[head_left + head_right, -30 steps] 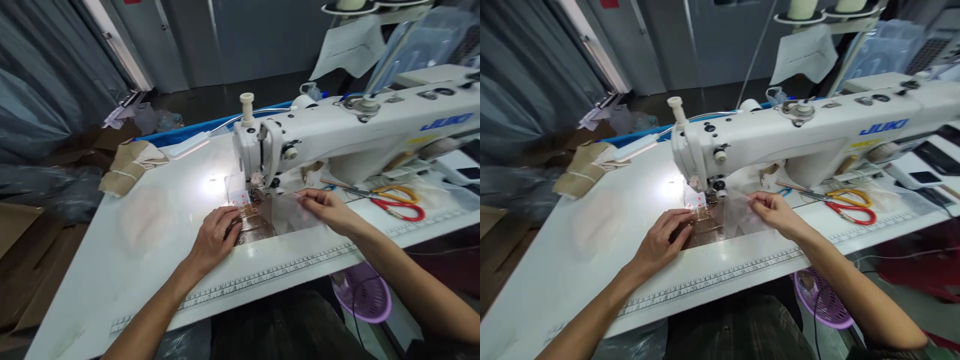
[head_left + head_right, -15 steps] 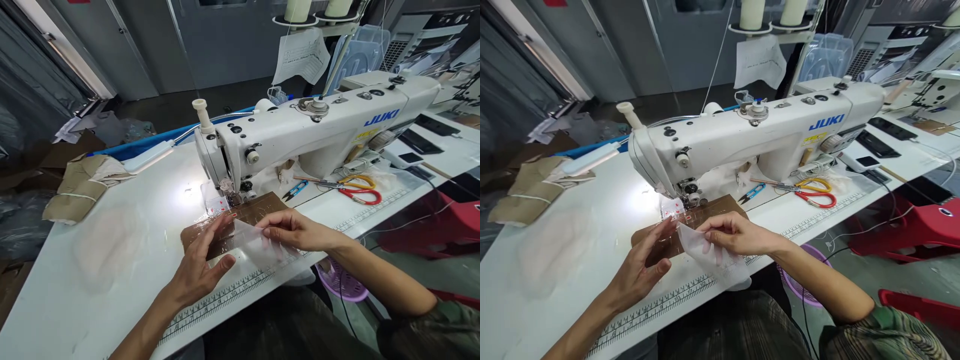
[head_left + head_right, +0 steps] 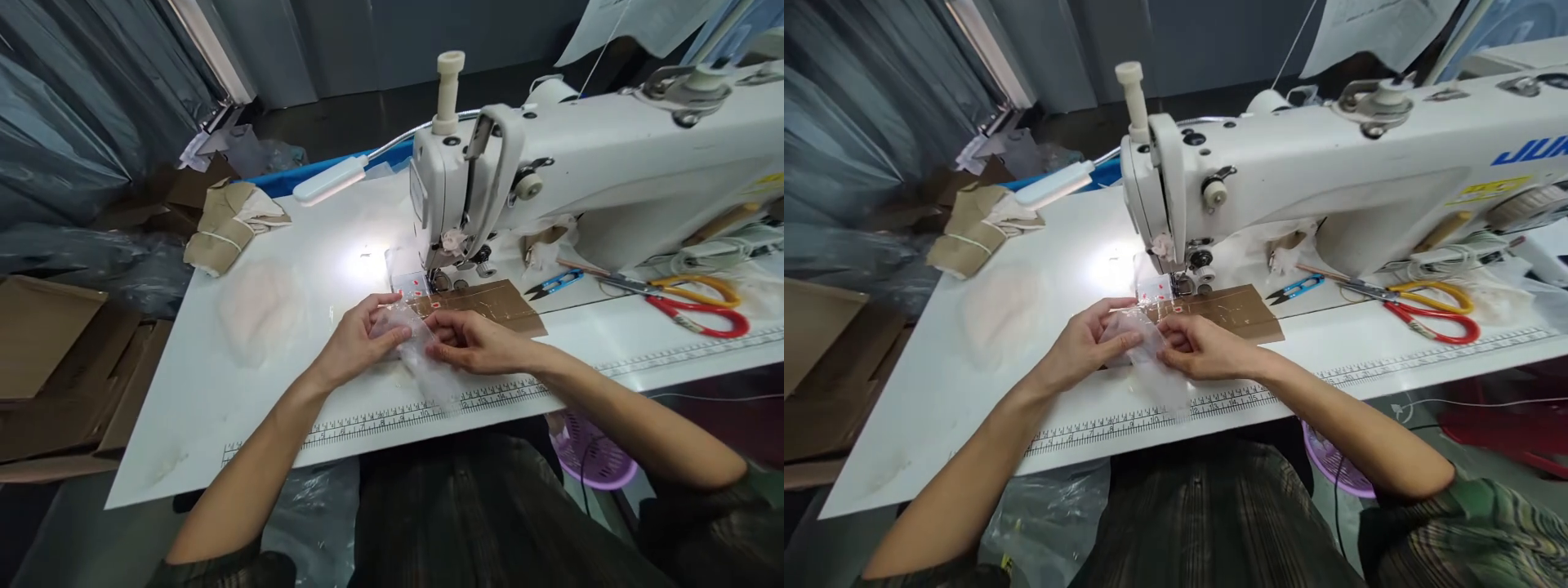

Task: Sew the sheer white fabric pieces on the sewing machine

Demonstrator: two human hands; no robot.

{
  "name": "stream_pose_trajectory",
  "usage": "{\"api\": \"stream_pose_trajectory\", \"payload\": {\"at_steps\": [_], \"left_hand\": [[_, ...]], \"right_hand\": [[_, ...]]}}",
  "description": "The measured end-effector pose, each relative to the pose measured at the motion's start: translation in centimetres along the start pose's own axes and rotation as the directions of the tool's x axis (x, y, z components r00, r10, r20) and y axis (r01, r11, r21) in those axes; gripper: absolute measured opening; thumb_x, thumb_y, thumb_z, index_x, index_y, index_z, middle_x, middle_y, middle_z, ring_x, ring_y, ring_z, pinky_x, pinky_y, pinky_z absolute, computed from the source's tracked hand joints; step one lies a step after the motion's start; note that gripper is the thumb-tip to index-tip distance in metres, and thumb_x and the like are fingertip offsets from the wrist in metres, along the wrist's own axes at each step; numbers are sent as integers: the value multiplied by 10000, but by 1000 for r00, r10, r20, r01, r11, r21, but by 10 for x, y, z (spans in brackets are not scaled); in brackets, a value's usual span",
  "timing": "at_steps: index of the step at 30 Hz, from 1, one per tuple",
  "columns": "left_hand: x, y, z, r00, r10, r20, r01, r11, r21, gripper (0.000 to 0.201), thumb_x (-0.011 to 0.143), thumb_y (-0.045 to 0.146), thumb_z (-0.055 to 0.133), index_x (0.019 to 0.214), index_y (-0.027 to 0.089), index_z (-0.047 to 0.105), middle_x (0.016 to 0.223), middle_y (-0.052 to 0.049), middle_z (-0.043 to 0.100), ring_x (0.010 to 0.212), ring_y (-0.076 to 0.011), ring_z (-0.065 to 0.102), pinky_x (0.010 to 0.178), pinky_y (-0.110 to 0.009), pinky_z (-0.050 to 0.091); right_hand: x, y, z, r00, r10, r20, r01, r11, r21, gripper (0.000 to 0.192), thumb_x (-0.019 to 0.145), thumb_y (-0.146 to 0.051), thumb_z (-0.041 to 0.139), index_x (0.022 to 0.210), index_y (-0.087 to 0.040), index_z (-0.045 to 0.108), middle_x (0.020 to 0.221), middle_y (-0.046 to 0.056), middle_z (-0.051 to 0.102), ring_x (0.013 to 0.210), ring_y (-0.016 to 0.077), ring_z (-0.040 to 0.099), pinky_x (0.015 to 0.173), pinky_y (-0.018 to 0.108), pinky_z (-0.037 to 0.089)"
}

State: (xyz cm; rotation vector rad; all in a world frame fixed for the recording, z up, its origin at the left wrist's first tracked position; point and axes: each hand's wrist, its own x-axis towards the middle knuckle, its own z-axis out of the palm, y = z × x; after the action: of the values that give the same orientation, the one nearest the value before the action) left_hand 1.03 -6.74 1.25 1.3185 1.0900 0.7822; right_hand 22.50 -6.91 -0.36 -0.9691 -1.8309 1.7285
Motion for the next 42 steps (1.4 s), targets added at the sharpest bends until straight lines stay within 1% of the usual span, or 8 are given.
{"api": "stream_pose_trajectory", "payload": {"at_steps": [5, 8, 10, 18, 23, 27, 33, 42], "left_hand": [[2, -1, -4, 1000, 2, 4, -2, 998, 65, 562, 762, 308, 769, 1261, 159, 559, 766, -5, 690, 623, -122, 610, 573, -250, 490], [4, -3, -4, 1000, 6, -25, -4, 997, 76, 525, 768, 307, 766, 1242, 170, 585, 767, -1, 688, 635, -118, 610, 595, -252, 489], [6, -4, -4, 999, 18, -49, -13, 996, 89, 511, 766, 302, 767, 1231, 175, 598, 777, -4, 694, 647, -119, 616, 613, -257, 497], [14, -7, -9, 986, 21, -165, -3, 994, 106, 499, 736, 293, 782, 1188, 158, 618, 782, -24, 709, 679, -138, 638, 639, -276, 537], [15, -6, -9, 990, 2, -141, 13, 994, 107, 491, 738, 308, 784, 1180, 171, 619, 744, -6, 696, 646, -125, 627, 630, -272, 545], [14, -7, -5, 996, 15, -90, -4, 993, 116, 462, 757, 307, 773, 1173, 172, 625, 788, -17, 710, 649, -124, 633, 624, -268, 545], [13, -7, -3, 997, 26, -74, -15, 988, 154, 457, 770, 299, 756, 1185, 165, 618, 853, -33, 723, 696, -133, 641, 634, -263, 532], [13, -10, -4, 998, 29, -53, -19, 984, 178, 462, 775, 302, 748, 1199, 186, 607, 856, -19, 713, 711, -120, 617, 643, -255, 517]], "right_hand": [[11, -2, -8, 998, 11, -68, -6, 997, 72, 180, 903, -345, 629, 904, -166, 605, 678, -26, 596, 593, 82, 550, 539, 203, 468], [15, -3, -11, 990, 103, -93, -91, 988, 123, 189, 884, -334, 664, 830, -161, 610, 671, -14, 623, 593, 83, 597, 543, 204, 507], [16, -4, -13, 984, 152, -94, -136, 979, 153, 200, 875, -330, 681, 804, -161, 601, 681, -7, 640, 599, 85, 623, 545, 200, 529], [15, 0, -15, 980, 150, -133, -125, 975, 183, 179, 929, -283, 611, 800, -169, 561, 744, 22, 666, 661, 104, 665, 580, 207, 563], [12, 5, -16, 983, 58, -174, -46, 996, 75, 207, 978, -353, 512, 912, -168, 578, 843, 43, 651, 698, 111, 643, 556, 214, 556], [13, 5, -16, 986, -4, -165, -4, 999, -52, 202, 989, -307, 462, 1069, -174, 591, 884, 32, 629, 659, 95, 601, 524, 213, 492], [15, 4, -16, 988, -78, -136, 53, 983, -175, 190, 953, -307, 522, 843, -162, 576, 635, -35, 535, 544, 78, 468, 504, 230, 364], [15, 3, -12, 976, -115, -182, 67, 965, -252, 125, 879, -208, 532, 783, -155, 592, 586, -46, 512, 529, 77, 423, 531, 248, 327]]}}
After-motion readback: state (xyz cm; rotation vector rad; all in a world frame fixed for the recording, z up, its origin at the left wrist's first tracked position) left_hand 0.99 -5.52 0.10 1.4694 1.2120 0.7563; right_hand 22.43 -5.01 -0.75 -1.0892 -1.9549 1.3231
